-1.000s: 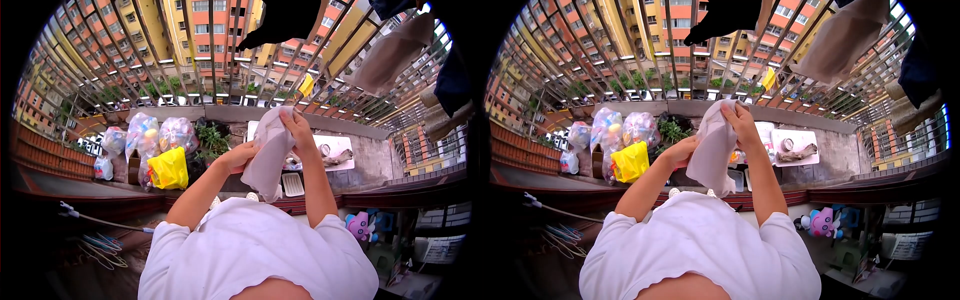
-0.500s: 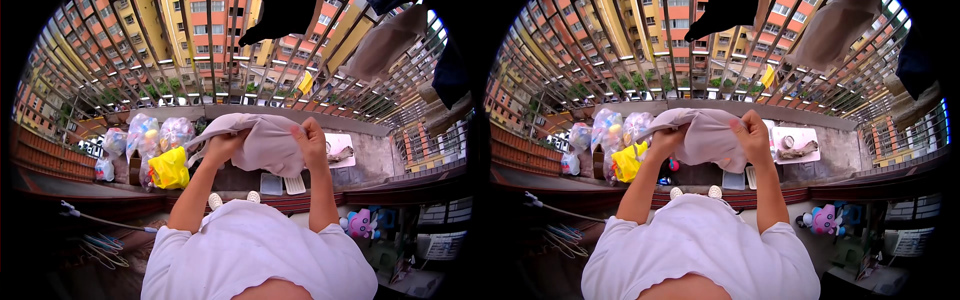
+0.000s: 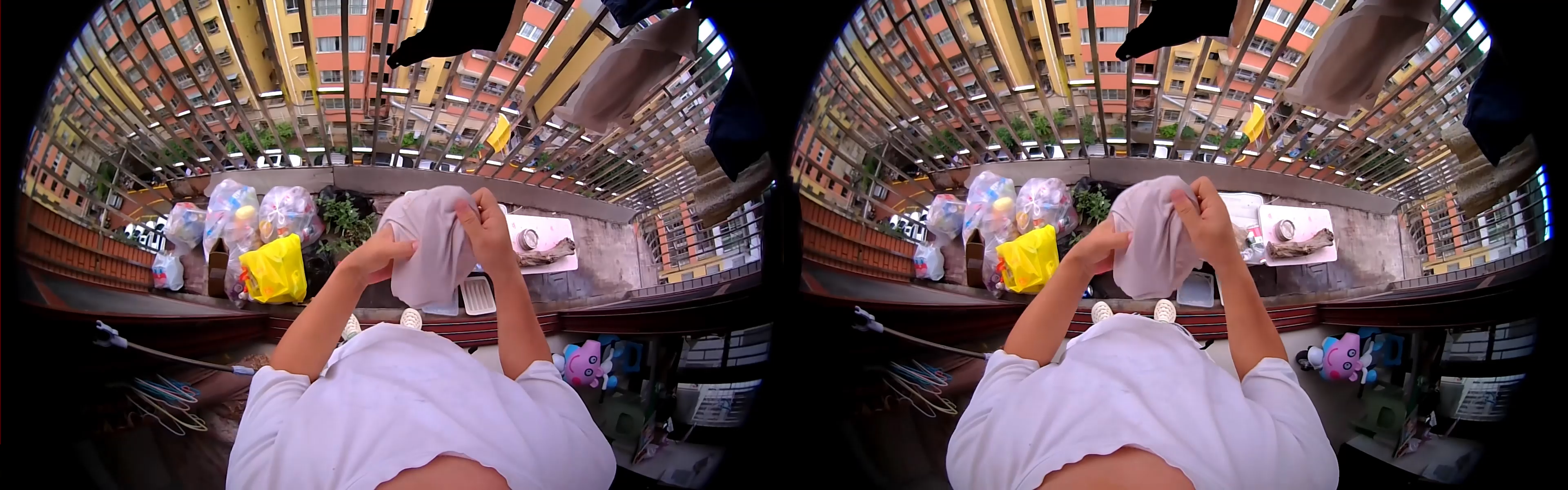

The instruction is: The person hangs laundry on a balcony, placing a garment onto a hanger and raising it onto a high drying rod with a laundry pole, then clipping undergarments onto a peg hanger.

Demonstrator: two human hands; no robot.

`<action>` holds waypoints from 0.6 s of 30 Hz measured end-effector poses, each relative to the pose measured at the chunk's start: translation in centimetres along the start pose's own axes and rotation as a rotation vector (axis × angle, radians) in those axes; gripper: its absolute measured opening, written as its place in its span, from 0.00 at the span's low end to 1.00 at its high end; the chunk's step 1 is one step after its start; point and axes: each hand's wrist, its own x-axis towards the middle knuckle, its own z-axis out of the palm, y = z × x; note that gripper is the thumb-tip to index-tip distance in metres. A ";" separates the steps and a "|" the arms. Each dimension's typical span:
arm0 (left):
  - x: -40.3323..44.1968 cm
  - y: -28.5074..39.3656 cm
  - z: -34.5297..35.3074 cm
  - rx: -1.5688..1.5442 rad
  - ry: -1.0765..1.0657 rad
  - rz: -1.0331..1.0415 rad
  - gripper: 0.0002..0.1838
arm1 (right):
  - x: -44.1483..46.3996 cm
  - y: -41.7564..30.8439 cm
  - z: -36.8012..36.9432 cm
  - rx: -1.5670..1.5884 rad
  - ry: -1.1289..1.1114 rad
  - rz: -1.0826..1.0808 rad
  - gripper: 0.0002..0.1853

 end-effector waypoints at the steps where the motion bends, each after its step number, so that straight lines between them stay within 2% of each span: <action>1: 0.1 -0.6 0.1 0.001 -0.012 -0.024 0.39 | -0.1 0.2 0.2 -0.092 -0.006 -0.043 0.13; 2: 0.3 -0.9 0.4 0.001 -0.024 -0.047 0.43 | -0.2 0.0 0.2 -0.093 -0.005 -0.044 0.13; 4: 0.5 -0.8 1.0 0.002 0.002 -0.028 0.43 | -0.6 -0.7 0.2 -0.284 -0.030 -0.063 0.13; 6: 0.5 0.1 1.5 0.287 0.211 -0.005 0.37 | -0.9 -1.2 0.0 -0.216 -0.043 -0.040 0.12; 8: 0.3 0.7 1.2 0.232 0.252 0.109 0.26 | -1.0 -2.5 -0.8 0.022 -0.014 0.077 0.10; 10: 0.0 1.2 1.0 0.271 0.282 0.098 0.22 | -1.1 -2.0 -1.4 0.042 0.029 0.076 0.10; 12: 0.1 1.0 0.6 0.303 0.308 0.137 0.21 | -1.2 -1.6 -1.6 -0.192 -0.006 -0.090 0.09; 13: 0.2 1.0 0.4 0.336 0.333 0.175 0.19 | -1.4 -1.7 -2.0 -0.185 -0.122 0.048 0.11; 14: 0.1 1.1 0.5 0.337 0.333 0.174 0.19 | -1.4 -1.7 -1.9 -0.184 -0.121 0.048 0.11; 16: 0.0 1.3 0.6 0.361 0.412 0.183 0.19 | -1.6 -1.8 -1.4 -0.399 -0.227 -0.133 0.14; 18: 0.0 1.1 0.3 0.372 0.417 0.126 0.21 | -1.8 -2.0 -0.9 -0.452 -0.205 -0.139 0.14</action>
